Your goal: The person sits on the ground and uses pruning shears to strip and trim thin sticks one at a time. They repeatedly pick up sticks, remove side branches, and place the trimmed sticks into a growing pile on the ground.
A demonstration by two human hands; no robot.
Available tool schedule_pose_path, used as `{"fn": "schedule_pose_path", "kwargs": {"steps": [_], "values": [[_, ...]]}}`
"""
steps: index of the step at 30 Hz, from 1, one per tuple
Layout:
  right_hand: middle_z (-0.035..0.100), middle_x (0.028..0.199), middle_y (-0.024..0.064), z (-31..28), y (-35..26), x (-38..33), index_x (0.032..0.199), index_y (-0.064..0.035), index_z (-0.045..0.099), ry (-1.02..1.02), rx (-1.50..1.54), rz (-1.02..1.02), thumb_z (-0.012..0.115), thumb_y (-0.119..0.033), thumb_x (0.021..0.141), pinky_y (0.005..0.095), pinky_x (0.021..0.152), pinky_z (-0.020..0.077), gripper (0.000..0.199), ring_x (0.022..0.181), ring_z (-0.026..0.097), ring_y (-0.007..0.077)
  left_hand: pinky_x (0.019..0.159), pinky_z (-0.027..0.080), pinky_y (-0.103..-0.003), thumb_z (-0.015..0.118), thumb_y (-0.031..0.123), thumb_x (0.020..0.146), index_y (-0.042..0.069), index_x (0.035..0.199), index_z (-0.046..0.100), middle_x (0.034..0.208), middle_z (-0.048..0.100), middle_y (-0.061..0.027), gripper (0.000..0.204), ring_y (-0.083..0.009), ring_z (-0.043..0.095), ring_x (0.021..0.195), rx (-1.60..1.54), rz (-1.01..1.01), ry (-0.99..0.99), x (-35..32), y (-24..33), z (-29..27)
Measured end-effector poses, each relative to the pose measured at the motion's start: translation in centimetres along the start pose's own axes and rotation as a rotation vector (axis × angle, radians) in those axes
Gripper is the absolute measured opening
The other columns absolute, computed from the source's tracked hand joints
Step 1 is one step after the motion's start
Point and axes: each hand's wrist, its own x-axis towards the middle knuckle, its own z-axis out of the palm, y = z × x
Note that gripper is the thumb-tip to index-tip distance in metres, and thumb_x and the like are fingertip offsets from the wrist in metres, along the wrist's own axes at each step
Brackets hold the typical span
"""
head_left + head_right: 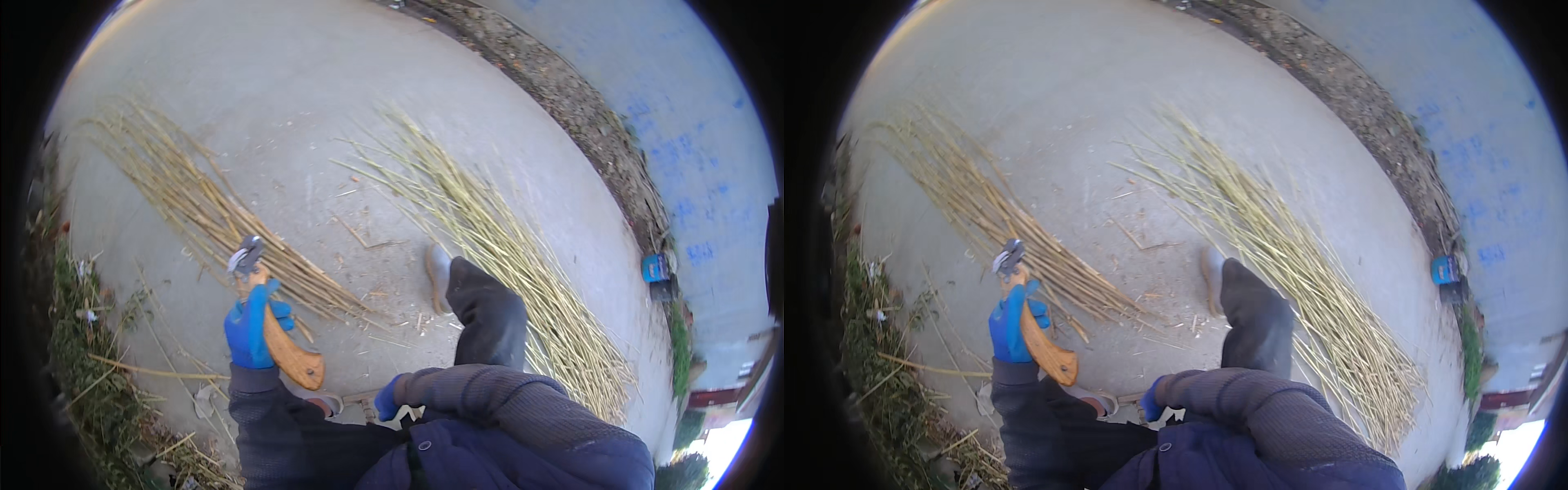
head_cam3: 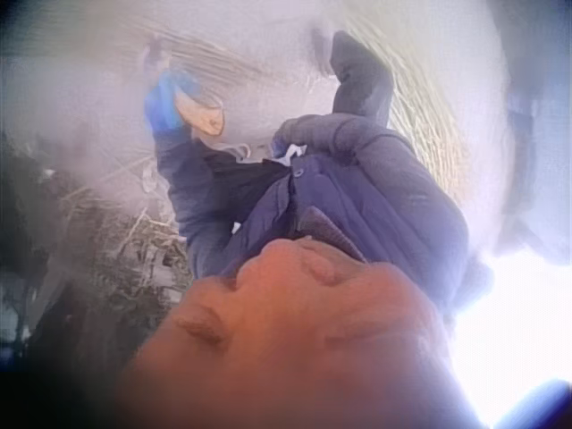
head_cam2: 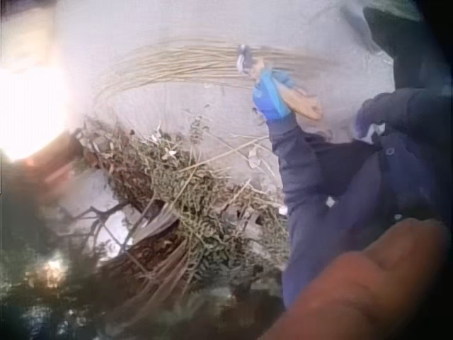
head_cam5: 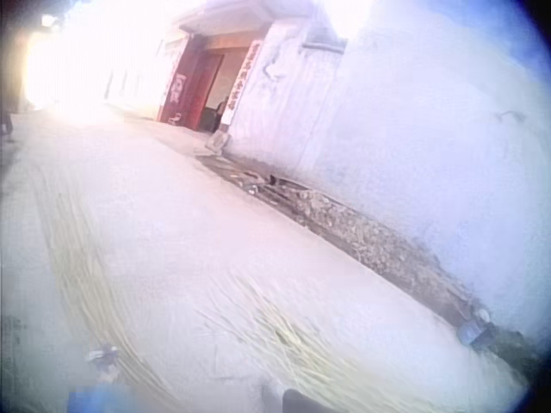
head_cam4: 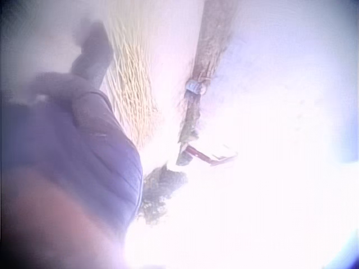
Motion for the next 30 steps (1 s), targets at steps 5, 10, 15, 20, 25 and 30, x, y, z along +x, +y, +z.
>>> {"fn": "schedule_pose_path", "kwargs": {"steps": [5, 10, 15, 20, 25, 30], "values": [[0.070, 0.089, 0.0177, -5.7, -2.2, -10.3, 0.095, -0.0083, 0.074, 0.842, -0.008, 0.022, 0.052, -0.040, 0.080, 0.0482, 0.076, 0.0512, 0.041, 0.085, 0.066, 0.0380, 0.077, 0.052, -0.034, 0.064, 0.041, 0.093, 0.000, 0.131, 0.055, 0.114, 0.063, -0.0103, 0.057, -0.0196, 0.061, 0.093, 0.116, 0.093, -0.008, 3.9, -3.5, -3.2], [0.069, 0.093, 0.0171, -3.6, -3.4, -18.8, 0.098, -0.0058, 0.069, 1.206, 0.473, -0.477, 0.053, -0.032, 0.086, 0.0429, 0.077, 0.0500, 0.033, 0.085, 0.065, 0.0309, 0.113, 0.031, -0.047, 0.061, 0.046, 0.093, 0.001, 0.150, 0.030, 0.151, 0.035, -0.0201, 0.079, -0.0352, 0.034, 0.140, 0.163, -0.013, -0.077, 9.3, -8.3, -7.1], [0.070, 0.082, 0.0137, -0.6, -2.4, -21.2, 0.093, -0.0072, 0.073, 1.215, 0.494, -0.525, 0.057, -0.034, 0.085, 0.0401, 0.072, 0.0503, 0.032, 0.076, 0.065, 0.0231, 0.116, 0.022, -0.052, 0.060, 0.051, 0.090, 0.010, 0.155, 0.021, 0.158, 0.020, -0.0226, 0.086, -0.0381, 0.021, 0.146, 0.234, -0.113, -0.038, 13.1, -12.3, -8.3], [0.071, 0.083, 0.0135, 0.3, -2.5, -20.5, 0.091, -0.0058, 0.072, 1.110, 0.473, -0.482, 0.057, -0.035, 0.085, 0.0418, 0.070, 0.0489, 0.034, 0.073, 0.064, 0.0232, 0.117, 0.019, -0.055, 0.054, 0.056, 0.091, 0.016, 0.157, 0.009, 0.161, 0.011, -0.0204, 0.089, -0.0400, 0.012, 0.148, 0.271, -0.149, -0.051, 17.0, -14.1, -9.0], [0.071, 0.089, 0.0151, 0.8, -3.5, -20.3, 0.097, -0.0054, 0.072, 1.073, 0.444, -0.490, 0.057, -0.034, 0.085, 0.0421, 0.074, 0.0497, 0.034, 0.079, 0.065, 0.0250, 0.117, 0.021, -0.053, 0.052, 0.057, 0.092, 0.011, 0.156, 0.015, 0.161, 0.015, -0.0173, 0.087, -0.0352, 0.015, 0.148, 0.280, -0.171, -0.060, 16.5, -13.6, -8.4], [0.067, 0.112, 0.0159, 0.6, -3.5, -18.8, 0.117, -0.0057, 0.066, 0.967, 0.463, -0.433, 0.056, -0.031, 0.093, 0.0382, 0.092, 0.0482, 0.036, 0.105, 0.064, 0.0268, 0.106, 0.039, -0.046, 0.064, 0.043, 0.091, 0.006, 0.148, 0.036, 0.146, 0.042, -0.0148, 0.073, -0.0306, 0.046, 0.132, 0.111, -0.051, -0.038, 9.7, -10.8, -6.4]]}}
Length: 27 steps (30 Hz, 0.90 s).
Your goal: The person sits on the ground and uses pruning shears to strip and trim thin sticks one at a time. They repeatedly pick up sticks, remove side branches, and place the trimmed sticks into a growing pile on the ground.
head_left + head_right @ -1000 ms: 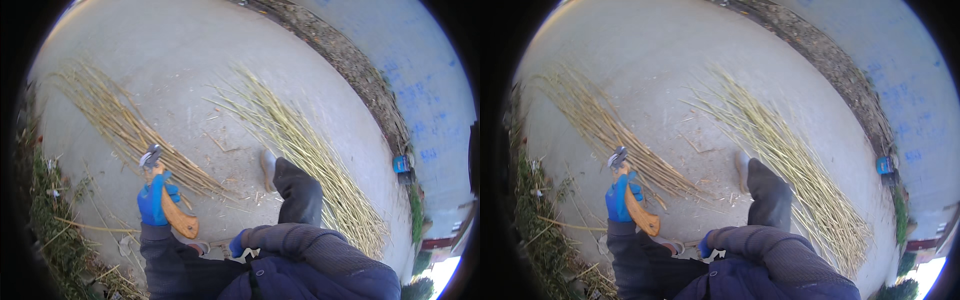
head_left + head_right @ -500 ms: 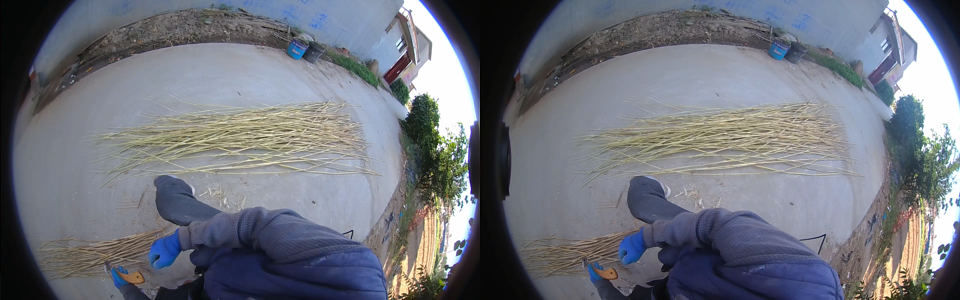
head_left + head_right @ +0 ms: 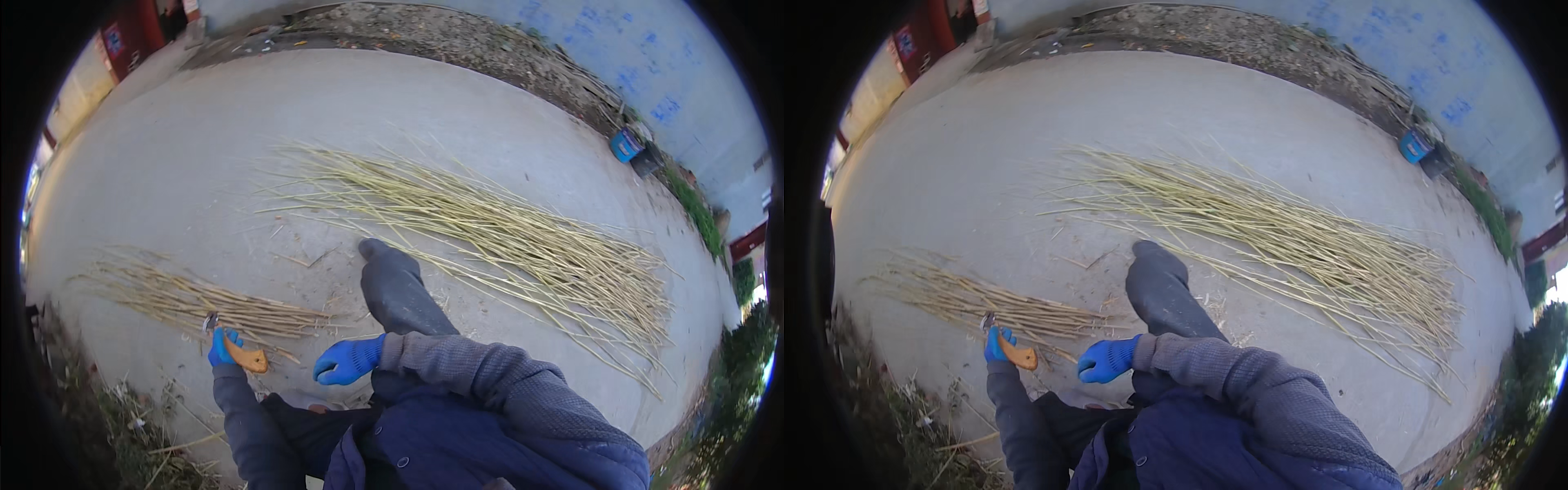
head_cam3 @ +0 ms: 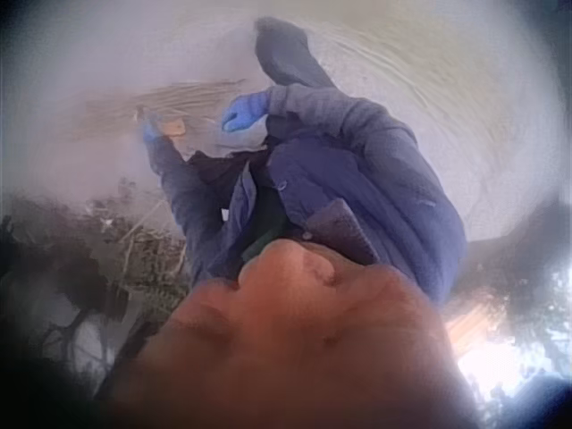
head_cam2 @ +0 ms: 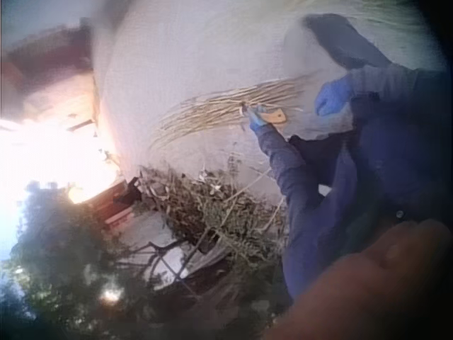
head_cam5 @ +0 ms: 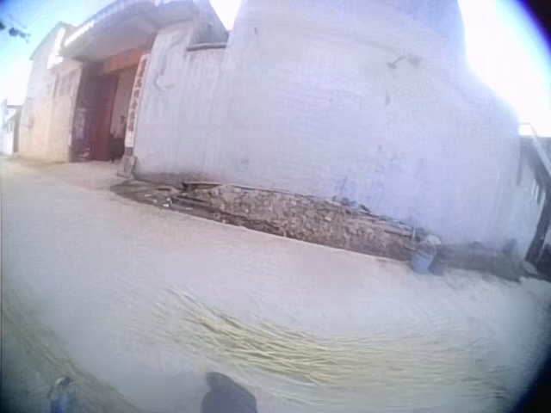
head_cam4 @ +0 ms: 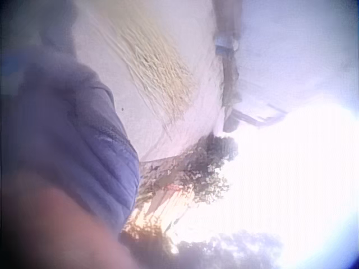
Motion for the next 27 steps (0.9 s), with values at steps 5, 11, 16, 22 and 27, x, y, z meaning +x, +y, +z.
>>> {"fn": "schedule_pose_path", "kwargs": {"steps": [5, 11, 16, 22, 27], "values": [[0.067, 0.116, 0.0146, -0.7, 2.7, 1.8, 0.121, -0.0071, 0.065, -0.027, -0.092, 0.138, 0.054, -0.034, 0.095, 0.0378, 0.095, 0.0489, 0.039, 0.108, 0.063, 0.0270, 0.073, 0.057, -0.038, 0.067, 0.031, 0.091, 0.000, 0.126, 0.055, 0.106, 0.065, -0.0127, 0.049, -0.0234, 0.064, 0.088, -0.190, 0.099, 0.112, -7.0, 5.3, 3.8], [0.070, 0.097, 0.0173, -2.7, 4.8, 5.7, 0.109, -0.0093, 0.070, 0.000, -0.356, 0.339, 0.051, -0.040, 0.088, 0.0427, 0.083, 0.0517, 0.042, 0.092, 0.067, 0.0324, 0.074, 0.055, -0.035, 0.066, 0.033, 0.091, 0.001, 0.133, 0.051, 0.111, 0.065, -0.0108, 0.056, -0.0201, 0.063, 0.090, -0.334, 0.210, 0.122, -12.2, 10.0, 3.6], [0.070, 0.093, 0.0179, -2.8, 8.1, 10.7, 0.102, -0.0098, 0.071, 0.113, -0.561, 0.316, 0.055, -0.044, 0.084, 0.0445, 0.081, 0.0524, 0.042, 0.090, 0.068, 0.0342, 0.076, 0.051, -0.029, 0.064, 0.042, 0.091, 0.005, 0.136, 0.049, 0.109, 0.063, -0.0046, 0.060, -0.0128, 0.059, 0.089, -0.425, 0.268, 0.175, -14.7, 12.3, 0.8], [0.067, 0.114, 0.0192, -2.4, 13.2, 17.3, 0.120, -0.0107, 0.063, 0.237, -0.786, 0.448, 0.058, -0.051, 0.083, 0.0465, 0.090, 0.0484, 0.055, 0.105, 0.064, 0.0352, 0.054, 0.046, -0.022, 0.062, 0.042, 0.093, 0.003, 0.128, 0.053, 0.075, 0.060, 0.0016, 0.053, -0.0096, 0.053, 0.059, -0.498, 0.221, 0.192, -16.6, 13.8, -1.4], [0.061, 0.126, 0.0204, -1.4, 17.5, 22.6, 0.132, -0.0077, 0.053, 0.209, -0.732, 0.542, 0.060, -0.056, 0.081, 0.0479, 0.100, 0.0413, 0.071, 0.117, 0.058, 0.0365, 0.057, 0.053, -0.027, 0.058, 0.038, 0.095, -0.008, 0.125, 0.054, 0.073, 0.064, -0.0089, 0.055, -0.0169, 0.062, 0.061, -0.532, 0.158, 0.184, -17.6, 14.4, -1.0]]}}
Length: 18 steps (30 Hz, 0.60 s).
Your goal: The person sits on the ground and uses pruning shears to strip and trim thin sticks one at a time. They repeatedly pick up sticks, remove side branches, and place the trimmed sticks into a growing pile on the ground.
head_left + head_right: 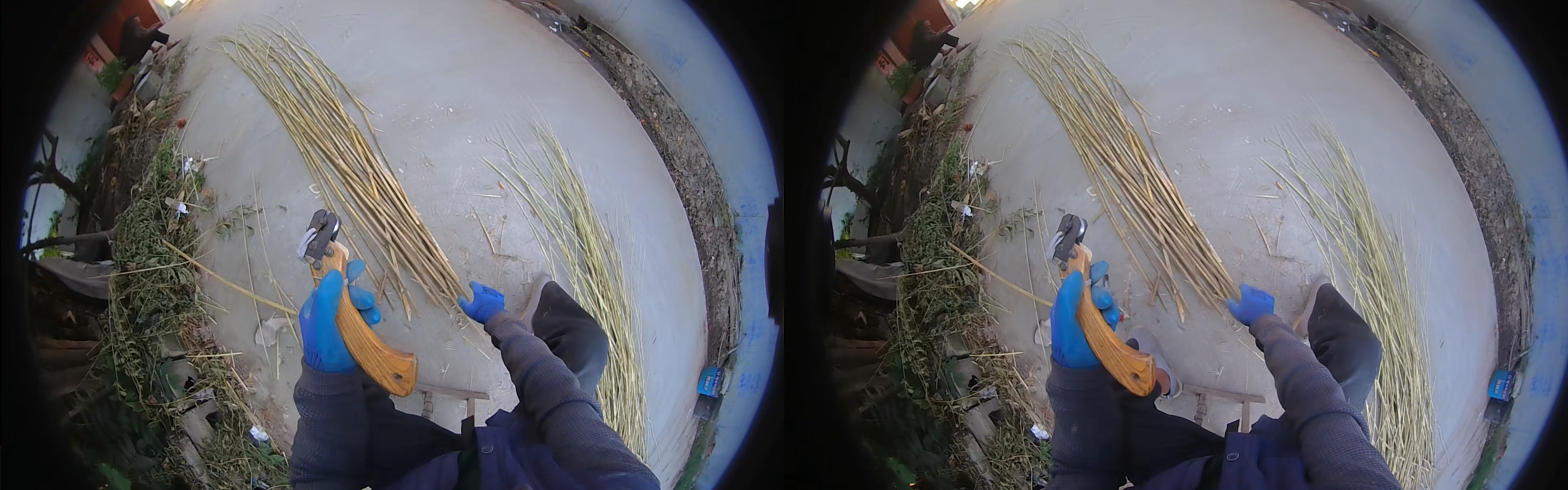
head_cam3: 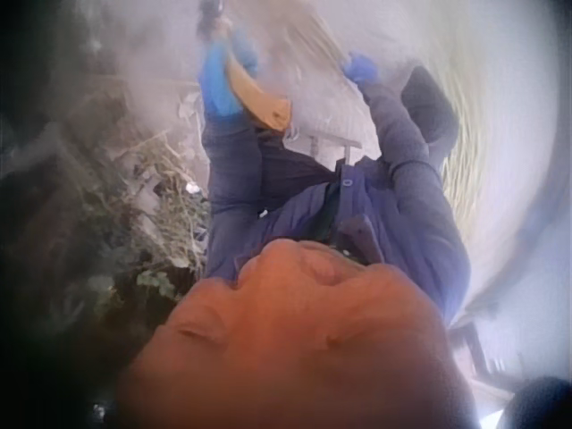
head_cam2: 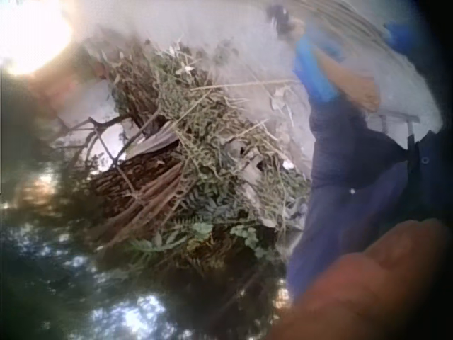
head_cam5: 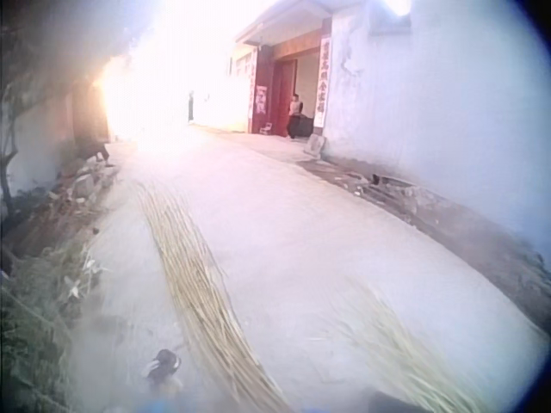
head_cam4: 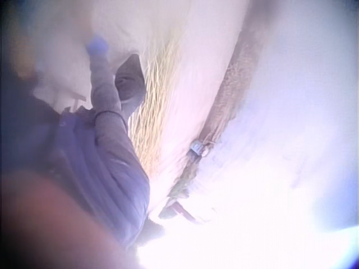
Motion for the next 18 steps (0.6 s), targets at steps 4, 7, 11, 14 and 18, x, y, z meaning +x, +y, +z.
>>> {"fn": "schedule_pose_path", "kwargs": {"steps": [4, 7, 11, 14, 18], "values": [[0.052, 0.137, 0.0212, 2.5, -0.6, 6.5, 0.139, -0.0044, 0.044, 0.018, 0.058, -0.008, 0.062, -0.064, 0.077, 0.0520, 0.107, 0.0318, 0.088, 0.128, 0.048, 0.0355, 0.054, 0.050, -0.028, 0.057, 0.038, 0.095, -0.009, 0.123, 0.053, 0.070, 0.062, -0.0090, 0.055, -0.0179, 0.059, 0.058, 0.111, -0.144, 0.088, 0.3, -0.3, 2.1], [0.042, 0.145, 0.0209, 4.6, -1.6, 11.3, 0.145, -0.0030, 0.035, 0.098, 0.001, -0.015, 0.064, -0.067, 0.075, 0.0546, 0.109, 0.0271, 0.100, 0.133, 0.041, 0.0354, 0.053, 0.048, -0.028, 0.056, 0.039, 0.095, -0.008, 0.122, 0.053, 0.068, 0.060, -0.0084, 0.054, -0.0183, 0.057, 0.057, 0.128, -0.277, 0.126, 1.9, -1.0, 3.8], [0.042, 0.143, 0.0189, 7.6, -2.5, 14.1, 0.147, -0.0016, 0.029, -0.001, 0.010, 0.013, 0.070, -0.062, 0.073, 0.0537, 0.102, 0.0341, 0.104, 0.128, 0.044, 0.0356, 0.057, 0.051, -0.031, 0.060, 0.040, 0.092, -0.012, 0.125, 0.050, 0.072, 0.062, -0.0128, 0.062, -0.0220, 0.061, 0.063, 0.193, -0.438, 0.129, 5.8, -1.7, 4.9], [0.058, 0.124, 0.0209, 9.6, -2.8, 14.8, 0.141, -0.0025, 0.039, -0.033, 0.000, 0.079, 0.071, -0.054, 0.073, 0.0490, 0.092, 0.0454, 0.091, 0.107, 0.060, 0.0359, 0.057, 0.051, -0.032, 0.059, 0.038, 0.093, -0.011, 0.126, 0.050, 0.074, 0.063, -0.0130, 0.060, -0.0217, 0.061, 0.064, 0.278, -0.469, 0.123, 8.6, -2.0, 5.5], [0.069, 0.099, 0.0156, 10.1, -1.2, 14.3, 0.123, -0.0045, 0.057, -0.079, 0.236, -0.111, 0.068, -0.047, 0.079, 0.0454, 0.082, 0.0512, 0.062, 0.089, 0.067, 0.0325, 0.059, 0.053, -0.032, 0.058, 0.034, 0.094, -0.011, 0.126, 0.051, 0.075, 0.064, -0.0127, 0.055, -0.0212, 0.062, 0.064, 0.279, -0.420, 0.032, 10.2, -1.7, 5.6]]}}
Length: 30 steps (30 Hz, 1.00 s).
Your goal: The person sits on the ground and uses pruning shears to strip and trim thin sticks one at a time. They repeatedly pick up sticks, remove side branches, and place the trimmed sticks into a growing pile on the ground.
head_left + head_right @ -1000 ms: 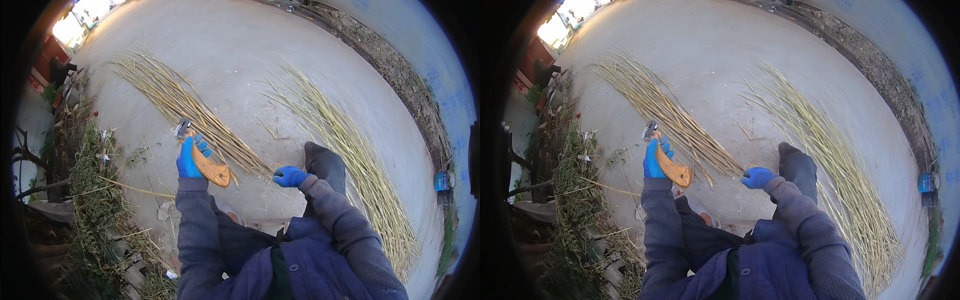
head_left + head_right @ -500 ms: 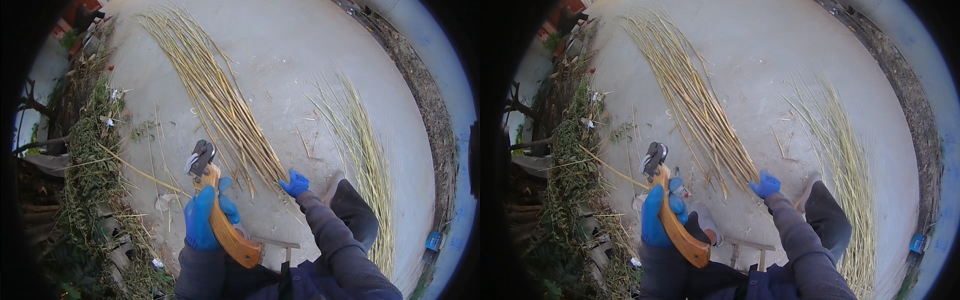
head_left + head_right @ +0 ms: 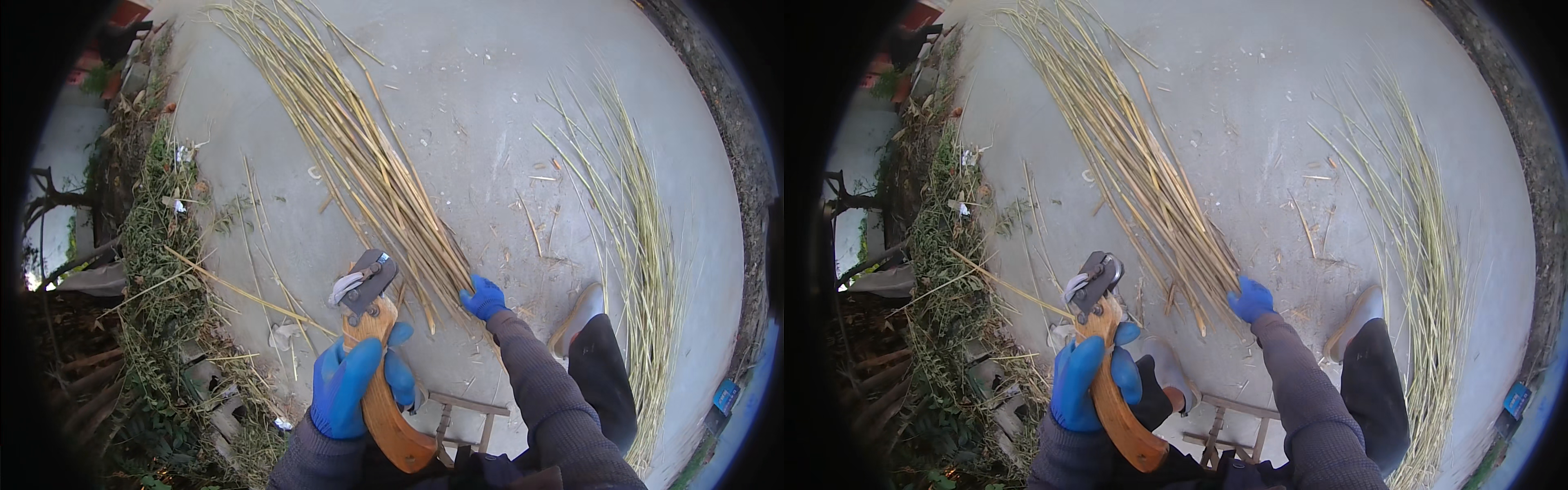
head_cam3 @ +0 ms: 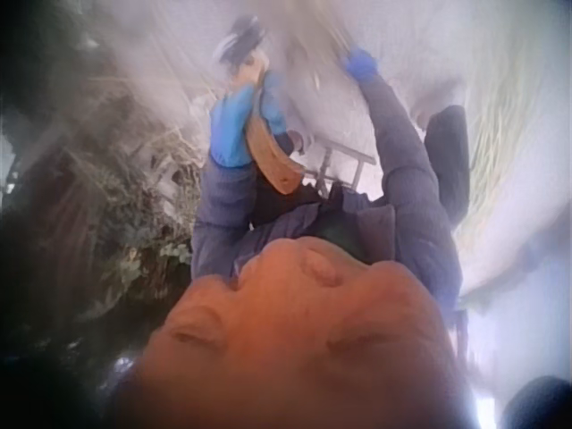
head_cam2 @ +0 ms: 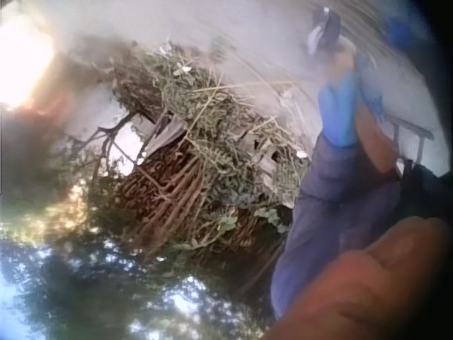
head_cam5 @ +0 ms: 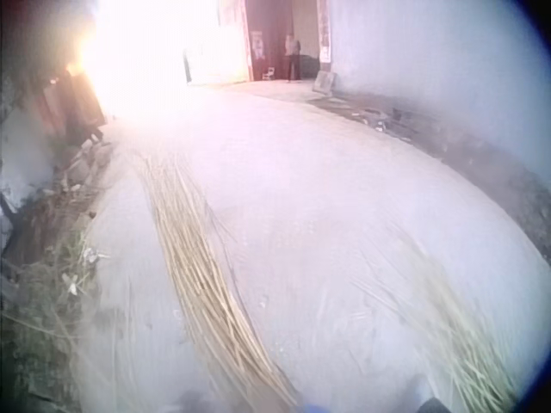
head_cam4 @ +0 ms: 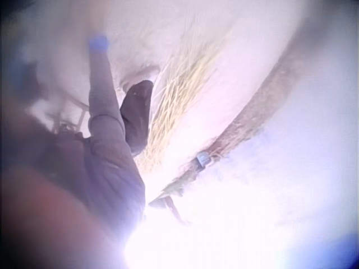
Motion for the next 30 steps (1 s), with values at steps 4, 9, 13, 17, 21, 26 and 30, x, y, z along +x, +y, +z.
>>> {"fn": "schedule_pose_path", "kwargs": {"steps": [4, 9, 13, 17, 21, 26, 30], "values": [[0.071, 0.089, 0.0142, -2.1, 0.8, -3.0, 0.110, -0.0062, 0.065, -0.027, 0.427, 0.048, 0.064, -0.040, 0.085, 0.0387, 0.076, 0.0537, 0.042, 0.081, 0.070, 0.0238, 0.061, 0.054, -0.032, 0.057, 0.033, 0.096, -0.010, 0.124, 0.053, 0.076, 0.065, -0.0122, 0.052, -0.0211, 0.063, 0.063, 0.026, 0.063, -0.015, -1.1, -0.4, -1.4], [0.070, 0.086, 0.0094, -5.8, -1.2, -8.0, 0.112, -0.0018, 0.065, -0.010, 0.607, 0.179, 0.064, -0.029, 0.089, 0.0313, 0.070, 0.0548, 0.035, 0.074, 0.067, 0.0129, 0.062, 0.055, -0.032, 0.059, 0.034, 0.096, -0.008, 0.122, 0.057, 0.079, 0.067, -0.0126, 0.050, -0.0210, 0.065, 0.066, -0.012, 0.225, -0.009, -3.3, -1.4, -4.1], [0.070, 0.090, 0.0196, -8.9, -2.8, -12.1, 0.120, -0.0091, 0.059, 0.311, 0.164, -0.051, 0.056, -0.036, 0.091, 0.0454, 0.074, 0.0536, 0.040, 0.081, 0.069, 0.0363, 0.063, 0.056, -0.032, 0.061, 0.034, 0.095, -0.007, 0.122, 0.058, 0.082, 0.068, -0.0129, 0.049, -0.0203, 0.065, 0.068, -0.067, 0.364, 0.012, -4.4, -1.6, -5.2], [0.069, 0.095, 0.0220, -10.9, -3.0, -14.8, 0.123, -0.0111, 0.055, 0.417, 0.034, -0.096, 0.050, -0.036, 0.093, 0.0512, 0.078, 0.0514, 0.039, 0.088, 0.066, 0.0414, 0.063, 0.057, -0.031, 0.063, 0.033, 0.095, -0.006, 0.122, 0.058, 0.084, 0.068, -0.0133, 0.048, -0.0197, 0.066, 0.069, -0.073, 0.440, 0.034, -5.5, -1.6, -5.1], [0.068, 0.099, 0.0219, -11.5, -2.2, -15.8, 0.120, -0.0102, 0.059, 0.303, -0.086, 0.015, 0.049, -0.034, 0.094, 0.0506, 0.080, 0.0513, 0.037, 0.090, 0.066, 0.0411, 0.062, 0.057, -0.031, 0.064, 0.033, 0.094, -0.006, 0.122, 0.058, 0.085, 0.069, -0.0137, 0.048, -0.0198, 0.066, 0.069, -0.061, 0.440, -0.004, -6.2, -1.5, -4.7], [0.067, 0.104, 0.0206, -11.8, -2.1, -15.7, 0.112, -0.0101, 0.059, 0.400, -0.170, 0.013, 0.049, -0.033, 0.091, 0.0509, 0.081, 0.0504, 0.032, 0.090, 0.066, 0.0395, 0.064, 0.056, -0.030, 0.063, 0.038, 0.094, -0.005, 0.121, 0.059, 0.082, 0.066, -0.0120, 0.051, -0.0184, 0.064, 0.067, -0.015, 0.467, -0.013, -6.9, -1.3, -4.1], [0.067, 0.101, 0.0207, -12.6, -2.9, -16.3, 0.108, -0.0100, 0.059, 0.457, -0.240, 0.004, 0.050, -0.030, 0.091, 0.0514, 0.077, 0.0509, 0.027, 0.088, 0.066, 0.0395, 0.065, 0.056, -0.030, 0.063, 0.038, 0.094, -0.004, 0.122, 0.059, 0.087, 0.067, -0.0120, 0.051, -0.0181, 0.064, 0.068, -0.030, 0.508, -0.035, -7.5, -1.3, -3.9]]}}
